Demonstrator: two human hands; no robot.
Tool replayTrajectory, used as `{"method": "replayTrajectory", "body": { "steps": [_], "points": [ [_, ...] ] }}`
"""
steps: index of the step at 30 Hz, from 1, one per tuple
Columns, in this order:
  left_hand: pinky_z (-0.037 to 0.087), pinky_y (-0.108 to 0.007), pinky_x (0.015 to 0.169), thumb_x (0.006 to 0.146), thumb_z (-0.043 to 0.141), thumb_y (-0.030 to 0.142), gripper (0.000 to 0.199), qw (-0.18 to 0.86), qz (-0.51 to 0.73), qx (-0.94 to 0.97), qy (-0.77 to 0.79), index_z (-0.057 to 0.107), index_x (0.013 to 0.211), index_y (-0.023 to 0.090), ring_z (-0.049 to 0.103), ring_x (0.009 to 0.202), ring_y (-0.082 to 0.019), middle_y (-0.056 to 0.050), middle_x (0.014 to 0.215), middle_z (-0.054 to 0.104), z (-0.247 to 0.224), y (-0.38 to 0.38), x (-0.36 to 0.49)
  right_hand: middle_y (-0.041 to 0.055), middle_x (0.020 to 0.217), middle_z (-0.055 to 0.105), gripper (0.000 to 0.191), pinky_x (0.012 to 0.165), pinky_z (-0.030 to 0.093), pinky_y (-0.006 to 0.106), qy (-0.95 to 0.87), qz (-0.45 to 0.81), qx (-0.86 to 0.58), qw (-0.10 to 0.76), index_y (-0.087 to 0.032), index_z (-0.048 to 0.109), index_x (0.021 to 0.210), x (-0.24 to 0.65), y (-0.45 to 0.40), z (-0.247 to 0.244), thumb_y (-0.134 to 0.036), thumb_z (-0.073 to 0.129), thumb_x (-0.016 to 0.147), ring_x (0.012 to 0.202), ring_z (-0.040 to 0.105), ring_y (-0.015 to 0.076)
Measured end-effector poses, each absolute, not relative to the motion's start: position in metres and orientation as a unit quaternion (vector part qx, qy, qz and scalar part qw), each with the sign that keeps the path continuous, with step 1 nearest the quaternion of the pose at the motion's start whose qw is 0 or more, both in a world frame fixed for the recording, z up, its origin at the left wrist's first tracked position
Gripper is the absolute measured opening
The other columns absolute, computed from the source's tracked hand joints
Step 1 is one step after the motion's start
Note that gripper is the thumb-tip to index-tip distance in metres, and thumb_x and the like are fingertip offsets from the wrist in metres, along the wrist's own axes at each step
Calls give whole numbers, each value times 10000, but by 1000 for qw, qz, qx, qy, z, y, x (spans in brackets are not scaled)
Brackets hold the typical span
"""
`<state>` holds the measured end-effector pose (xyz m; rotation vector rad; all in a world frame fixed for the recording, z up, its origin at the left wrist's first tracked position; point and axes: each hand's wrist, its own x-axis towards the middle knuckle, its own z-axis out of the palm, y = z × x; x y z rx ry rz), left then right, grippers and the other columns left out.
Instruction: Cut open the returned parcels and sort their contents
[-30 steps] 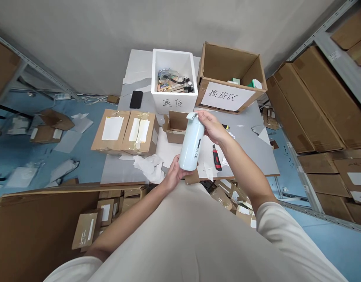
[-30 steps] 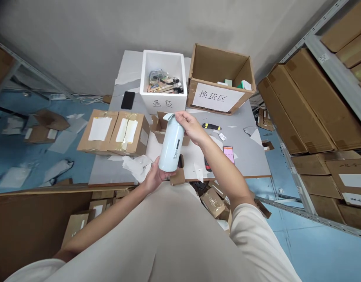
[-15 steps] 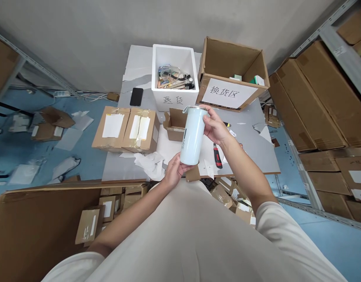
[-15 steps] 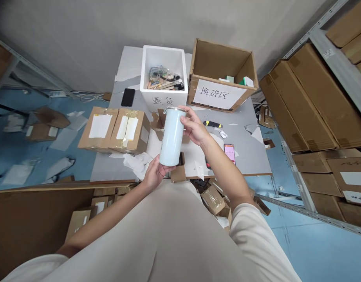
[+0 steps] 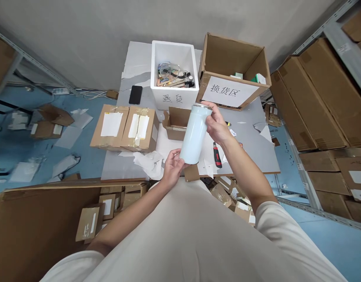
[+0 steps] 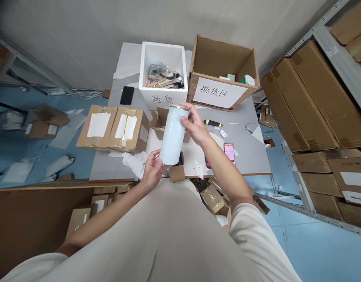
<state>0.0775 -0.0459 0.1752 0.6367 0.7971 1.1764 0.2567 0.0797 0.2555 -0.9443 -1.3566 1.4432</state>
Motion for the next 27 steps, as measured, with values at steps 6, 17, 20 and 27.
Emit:
{"method": "replayTrajectory", "body": {
  "steps": [6,17,20,27],
  "points": [
    [506,-458,879,809,524,656,555,801,476,187,311,515,1128,202,647,999,-261,-105,1074,669,188,-48,82,26,1269,539,665,864,512,421,-556,584,-371,461,-357,457,1227,262,81,256,-745,582,701,1109,542,234],
    [504,-424,857,826,428,710,702,815,412,201,355,604,1137,106,699,864,-270,-171,1003,713,181,-40,81,16,1071,605,570,679,553,331,-516,553,-448,477,-316,509,1119,254,81,259,-631,696,682,910,601,187],
    [512,-427,836,818,436,713,712,783,431,246,375,590,1166,111,692,898,-280,-163,983,714,171,-32,72,17,1075,592,557,690,550,341,-516,533,-436,508,-315,516,1101,259,81,264,-610,717,673,942,602,200],
    [365,-497,1045,618,761,374,905,557,335,596,471,371,1415,194,481,1265,-333,-164,1405,473,123,-16,18,74,1273,492,607,890,492,464,-558,384,-484,554,-317,490,1145,285,48,246,-687,641,688,1260,457,309]
  ]
}}
